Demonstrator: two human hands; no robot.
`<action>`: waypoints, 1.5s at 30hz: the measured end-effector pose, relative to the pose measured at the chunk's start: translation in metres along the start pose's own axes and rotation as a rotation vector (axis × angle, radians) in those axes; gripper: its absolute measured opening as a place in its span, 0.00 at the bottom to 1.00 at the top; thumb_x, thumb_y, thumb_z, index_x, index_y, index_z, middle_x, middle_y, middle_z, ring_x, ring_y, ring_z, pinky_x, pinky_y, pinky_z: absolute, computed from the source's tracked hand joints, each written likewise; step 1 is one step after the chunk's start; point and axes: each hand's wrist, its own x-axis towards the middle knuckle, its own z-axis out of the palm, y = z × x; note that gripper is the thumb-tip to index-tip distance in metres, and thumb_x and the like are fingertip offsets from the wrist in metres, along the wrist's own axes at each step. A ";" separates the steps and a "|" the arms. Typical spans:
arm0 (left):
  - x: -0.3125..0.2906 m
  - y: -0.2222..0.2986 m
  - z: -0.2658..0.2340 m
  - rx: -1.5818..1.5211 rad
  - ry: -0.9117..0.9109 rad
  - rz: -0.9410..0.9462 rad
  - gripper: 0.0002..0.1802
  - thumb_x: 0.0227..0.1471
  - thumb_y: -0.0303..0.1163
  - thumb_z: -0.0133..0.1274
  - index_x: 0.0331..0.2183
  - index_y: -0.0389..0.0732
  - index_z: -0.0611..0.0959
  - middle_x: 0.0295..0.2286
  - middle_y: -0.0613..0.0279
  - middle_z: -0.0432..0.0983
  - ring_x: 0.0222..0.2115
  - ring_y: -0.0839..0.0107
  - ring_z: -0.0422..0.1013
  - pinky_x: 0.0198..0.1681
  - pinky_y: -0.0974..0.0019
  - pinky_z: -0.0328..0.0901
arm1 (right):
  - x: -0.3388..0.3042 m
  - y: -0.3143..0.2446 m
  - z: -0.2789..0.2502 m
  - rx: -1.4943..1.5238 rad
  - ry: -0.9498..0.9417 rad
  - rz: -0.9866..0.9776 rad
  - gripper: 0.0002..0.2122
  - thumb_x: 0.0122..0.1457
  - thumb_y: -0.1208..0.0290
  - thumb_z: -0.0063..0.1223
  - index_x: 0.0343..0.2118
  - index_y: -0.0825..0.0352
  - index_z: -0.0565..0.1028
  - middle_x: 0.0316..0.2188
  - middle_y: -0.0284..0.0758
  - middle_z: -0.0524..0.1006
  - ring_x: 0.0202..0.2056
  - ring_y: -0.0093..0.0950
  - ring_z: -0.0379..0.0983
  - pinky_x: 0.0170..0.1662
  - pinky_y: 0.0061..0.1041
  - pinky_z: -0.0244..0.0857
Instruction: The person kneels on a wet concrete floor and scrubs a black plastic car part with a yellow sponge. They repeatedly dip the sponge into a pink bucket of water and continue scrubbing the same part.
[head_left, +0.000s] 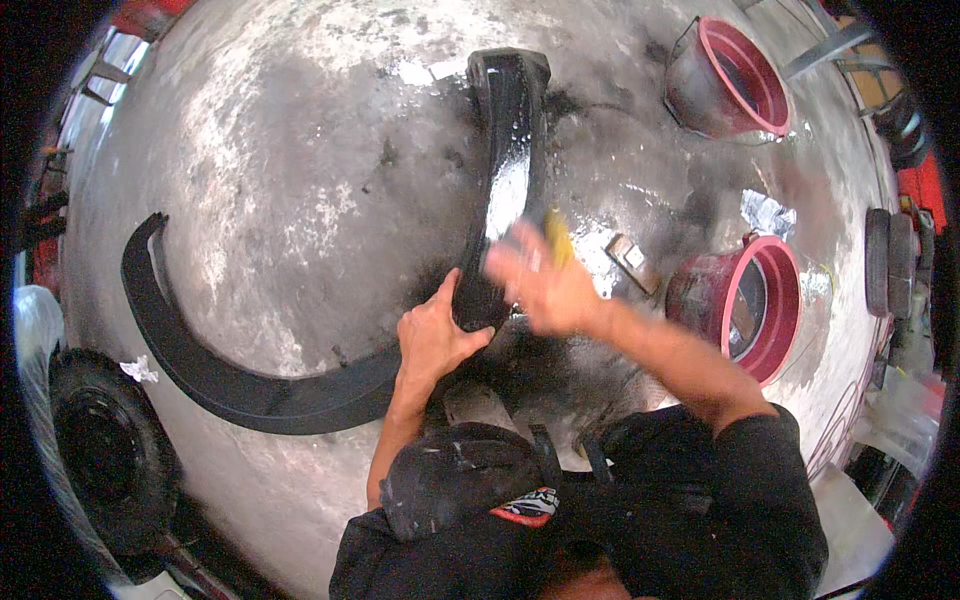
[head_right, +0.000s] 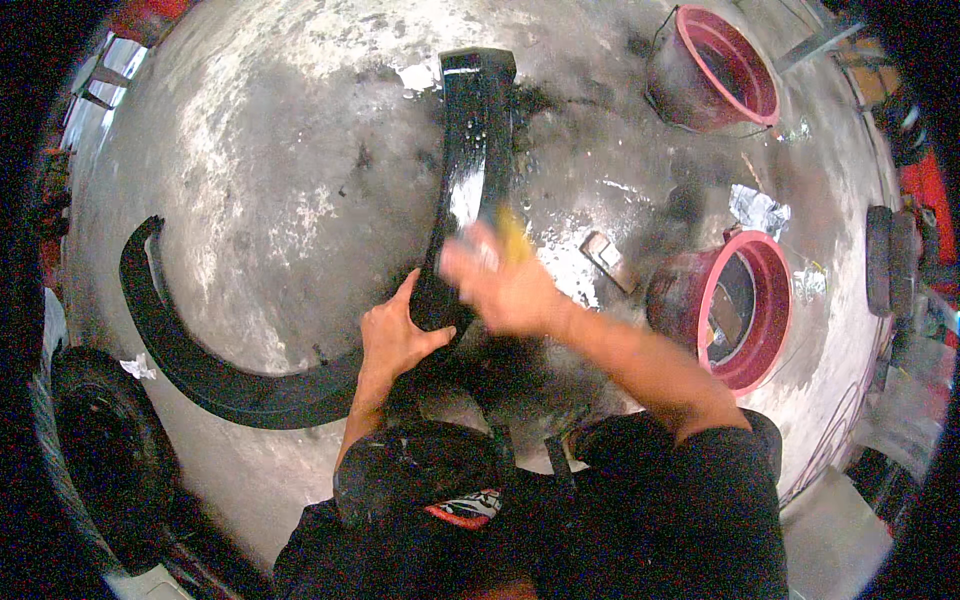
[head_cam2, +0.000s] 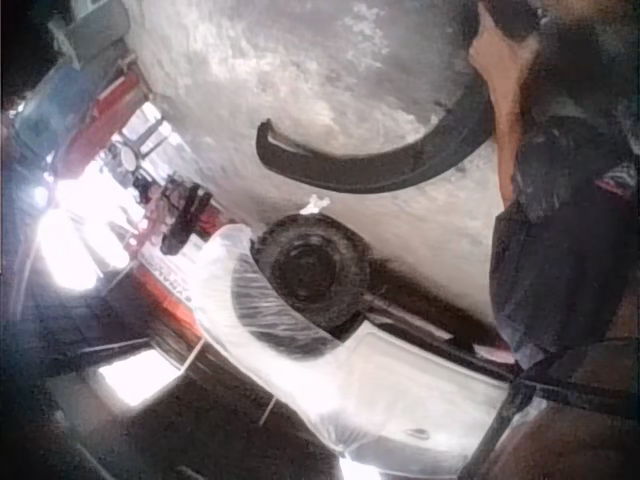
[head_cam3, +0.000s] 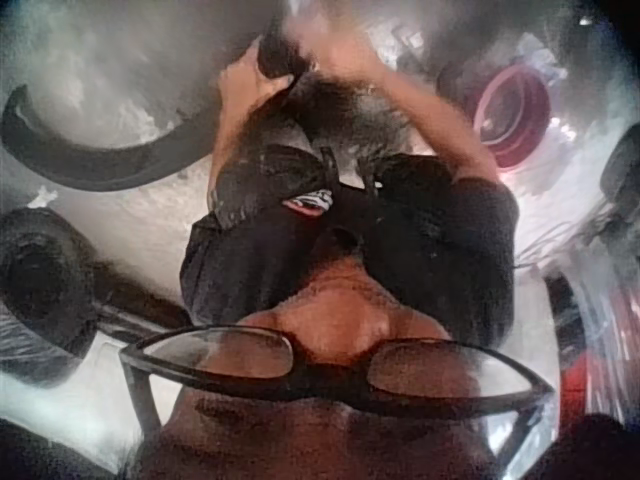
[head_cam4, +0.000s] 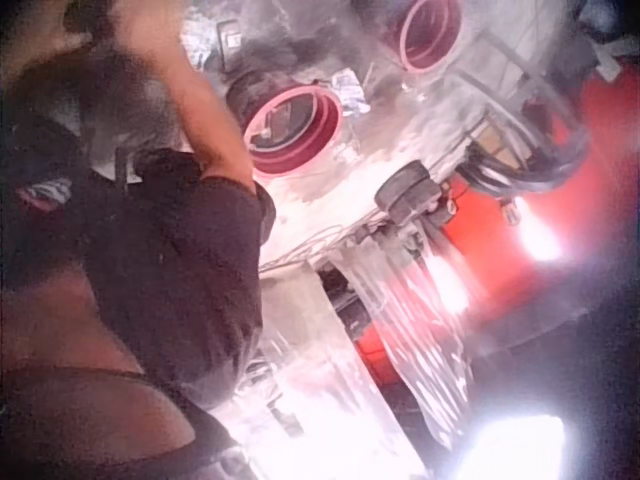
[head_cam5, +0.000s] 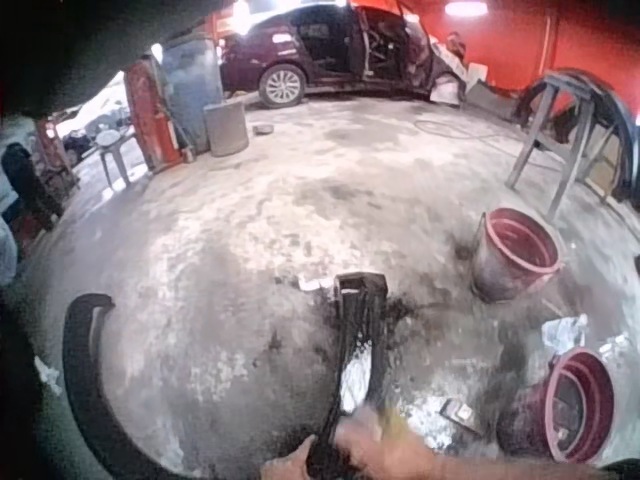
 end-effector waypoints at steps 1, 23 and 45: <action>-0.001 0.000 0.001 0.009 -0.022 -0.027 0.57 0.29 0.56 0.72 0.60 0.42 0.72 0.32 0.45 0.83 0.34 0.46 0.80 0.40 0.49 0.73 | 0.021 0.022 -0.008 -0.062 0.031 0.108 0.22 0.58 0.66 0.55 0.56 0.61 0.75 0.59 0.30 0.74 0.67 0.45 0.59 0.66 0.63 0.48; 0.001 -0.001 -0.009 -0.027 -0.051 -0.013 0.57 0.30 0.57 0.71 0.61 0.41 0.71 0.31 0.44 0.83 0.33 0.47 0.80 0.40 0.50 0.73 | 0.091 0.070 -0.009 -0.208 0.078 0.098 0.23 0.63 0.66 0.50 0.60 0.66 0.69 0.65 0.41 0.65 0.67 0.43 0.58 0.64 0.42 0.62; 0.001 0.000 0.001 0.008 -0.017 0.024 0.56 0.30 0.53 0.71 0.60 0.39 0.72 0.34 0.47 0.83 0.32 0.52 0.81 0.37 0.53 0.74 | 0.148 0.095 -0.007 -0.180 0.430 0.368 0.21 0.67 0.67 0.44 0.59 0.74 0.69 0.59 0.49 0.71 0.63 0.48 0.63 0.63 0.39 0.61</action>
